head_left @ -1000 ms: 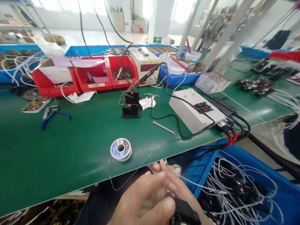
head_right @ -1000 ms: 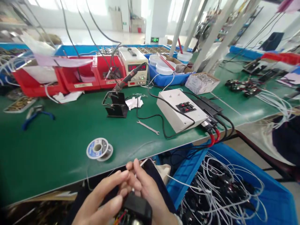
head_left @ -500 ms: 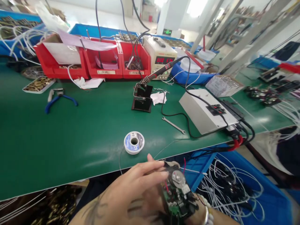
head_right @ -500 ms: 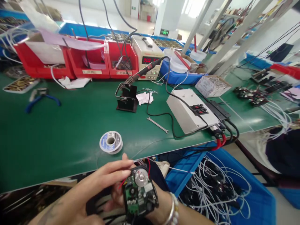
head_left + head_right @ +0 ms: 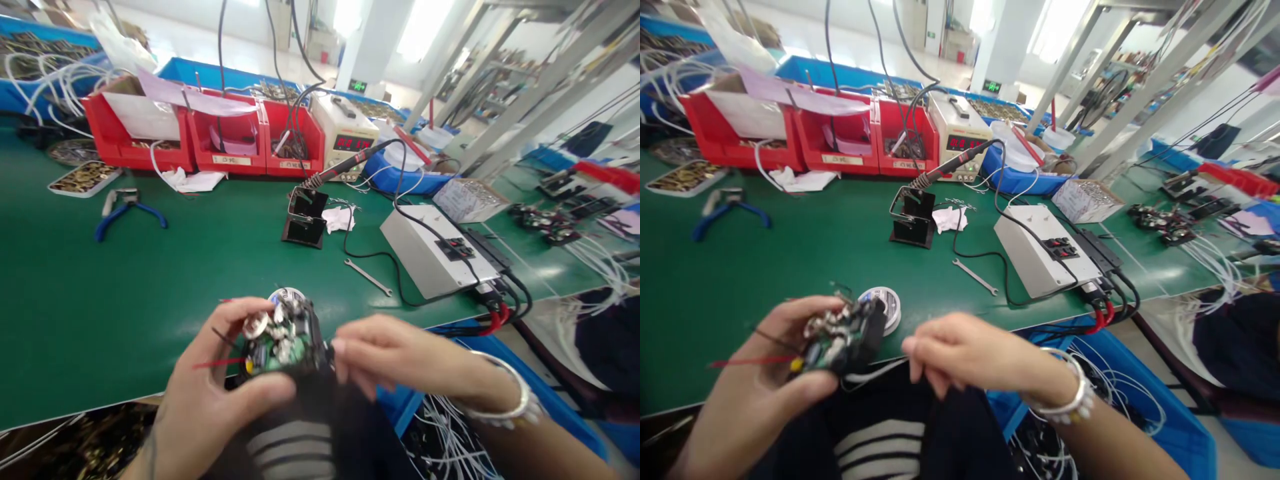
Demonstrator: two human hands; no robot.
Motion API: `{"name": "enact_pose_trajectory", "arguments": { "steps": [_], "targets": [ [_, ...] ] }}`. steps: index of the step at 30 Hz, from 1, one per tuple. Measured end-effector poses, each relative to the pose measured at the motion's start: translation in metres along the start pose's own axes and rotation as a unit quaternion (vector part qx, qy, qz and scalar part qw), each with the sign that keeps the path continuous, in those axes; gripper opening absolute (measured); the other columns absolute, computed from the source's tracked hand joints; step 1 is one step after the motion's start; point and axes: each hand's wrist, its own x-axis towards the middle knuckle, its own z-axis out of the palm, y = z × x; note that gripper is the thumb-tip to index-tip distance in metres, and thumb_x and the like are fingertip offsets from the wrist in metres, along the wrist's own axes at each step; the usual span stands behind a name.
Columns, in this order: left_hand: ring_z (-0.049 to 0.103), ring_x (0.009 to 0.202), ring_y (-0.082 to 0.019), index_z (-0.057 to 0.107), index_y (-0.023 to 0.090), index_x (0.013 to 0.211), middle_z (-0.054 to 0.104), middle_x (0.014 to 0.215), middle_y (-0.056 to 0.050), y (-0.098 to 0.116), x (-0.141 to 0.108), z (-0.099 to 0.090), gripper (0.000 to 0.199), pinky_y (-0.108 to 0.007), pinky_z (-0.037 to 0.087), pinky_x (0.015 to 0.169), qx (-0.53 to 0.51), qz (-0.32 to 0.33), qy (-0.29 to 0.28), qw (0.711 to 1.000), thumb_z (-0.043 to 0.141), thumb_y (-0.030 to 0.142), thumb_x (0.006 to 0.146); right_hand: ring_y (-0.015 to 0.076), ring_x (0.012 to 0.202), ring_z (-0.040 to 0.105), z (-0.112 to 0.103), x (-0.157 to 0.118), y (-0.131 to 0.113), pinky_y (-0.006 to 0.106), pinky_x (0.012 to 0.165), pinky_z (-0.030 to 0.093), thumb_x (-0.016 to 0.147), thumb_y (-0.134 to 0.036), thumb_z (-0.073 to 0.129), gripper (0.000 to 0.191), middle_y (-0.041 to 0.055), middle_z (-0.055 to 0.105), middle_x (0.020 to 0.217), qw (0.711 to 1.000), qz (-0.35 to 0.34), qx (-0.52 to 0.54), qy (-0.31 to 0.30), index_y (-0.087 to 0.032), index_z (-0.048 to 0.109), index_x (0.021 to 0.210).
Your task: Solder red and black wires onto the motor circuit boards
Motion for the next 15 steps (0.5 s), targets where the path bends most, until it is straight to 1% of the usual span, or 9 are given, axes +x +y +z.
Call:
{"name": "enact_pose_trajectory", "arguments": {
  "steps": [1,2,3,5,6,8,11,13,15],
  "targets": [
    [0.071,0.103,-0.022,0.065,0.033,0.126,0.071,0.119,-0.001,-0.003,0.008,0.0,0.049,-0.032,0.059,0.088,0.043,-0.009,0.04,0.998,0.083,0.053,0.085,0.0044,0.05,0.047,-0.014,0.007,-0.007,0.018,0.047,0.033,0.093,-0.051,0.072,0.04,-0.0036,0.058,0.06,0.998,-0.03,0.001,0.059,-0.013,0.068,0.082],
    [0.07,0.102,-0.022,0.065,0.031,0.125,0.07,0.115,-0.001,-0.006,0.016,0.002,0.048,-0.033,0.058,0.09,0.084,-0.009,0.066,0.994,0.083,0.051,0.085,0.0039,0.053,0.048,-0.027,0.017,-0.013,0.017,0.049,0.033,0.091,-0.051,0.074,0.037,-0.0046,0.058,0.064,0.989,-0.066,0.008,0.13,-0.014,0.067,0.09],
    [0.068,0.102,-0.023,0.065,0.029,0.123,0.068,0.113,-0.001,-0.008,0.023,0.005,0.046,-0.035,0.057,0.092,0.116,-0.001,0.076,0.99,0.083,0.049,0.085,0.003,0.057,0.048,-0.041,0.03,-0.018,0.016,0.051,0.034,0.09,-0.05,0.076,0.037,-0.0059,0.058,0.068,0.973,-0.104,0.019,0.206,-0.016,0.065,0.098],
    [0.066,0.106,-0.024,0.066,0.026,0.118,0.064,0.112,-0.003,-0.013,0.034,0.014,0.043,-0.038,0.056,0.096,0.147,0.024,0.071,0.986,0.082,0.044,0.084,0.0022,0.059,0.045,-0.066,0.064,-0.025,0.014,0.054,0.035,0.092,-0.049,0.074,0.043,-0.0077,0.055,0.075,0.929,-0.157,0.045,0.333,-0.018,0.057,0.115],
    [0.066,0.109,-0.024,0.065,0.025,0.118,0.063,0.114,-0.004,-0.015,0.037,0.018,0.041,-0.039,0.056,0.097,0.147,0.035,0.062,0.987,0.081,0.042,0.084,0.0026,0.058,0.043,-0.077,0.083,-0.028,0.015,0.053,0.035,0.092,-0.049,0.074,0.046,-0.0077,0.054,0.077,0.913,-0.16,0.058,0.372,-0.017,0.053,0.119],
    [0.066,0.114,-0.024,0.063,0.025,0.12,0.063,0.119,-0.005,-0.019,0.038,0.024,0.04,-0.038,0.057,0.097,0.138,0.047,0.04,0.988,0.079,0.039,0.086,0.0038,0.056,0.04,-0.097,0.12,-0.035,0.017,0.051,0.033,0.094,-0.052,0.071,0.047,-0.0075,0.049,0.075,0.894,-0.151,0.079,0.415,-0.016,0.051,0.116],
    [0.068,0.116,-0.023,0.06,0.025,0.124,0.068,0.124,-0.005,-0.021,0.035,0.026,0.039,-0.036,0.058,0.1,0.125,0.071,0.001,0.99,0.077,0.033,0.089,0.0046,0.056,0.035,-0.119,0.163,-0.044,0.018,0.051,0.029,0.094,-0.052,0.072,0.041,-0.0073,0.043,0.071,0.887,-0.143,0.089,0.43,-0.016,0.055,0.104],
    [0.07,0.116,-0.022,0.06,0.026,0.123,0.07,0.124,-0.005,-0.021,0.032,0.025,0.041,-0.034,0.058,0.1,0.115,0.091,-0.029,0.989,0.078,0.029,0.087,0.005,0.058,0.035,-0.129,0.182,-0.048,0.018,0.053,0.03,0.094,-0.049,0.074,0.037,-0.0066,0.042,0.07,0.887,-0.148,0.089,0.428,-0.017,0.056,0.099],
    [0.071,0.116,-0.021,0.059,0.026,0.123,0.071,0.124,-0.004,-0.02,0.031,0.023,0.044,-0.032,0.059,0.099,0.109,0.105,-0.051,0.987,0.081,0.025,0.085,0.0055,0.06,0.037,-0.137,0.194,-0.05,0.018,0.055,0.033,0.095,-0.044,0.074,0.033,-0.0054,0.043,0.072,0.887,-0.155,0.088,0.426,-0.016,0.057,0.094]
  ]
}}
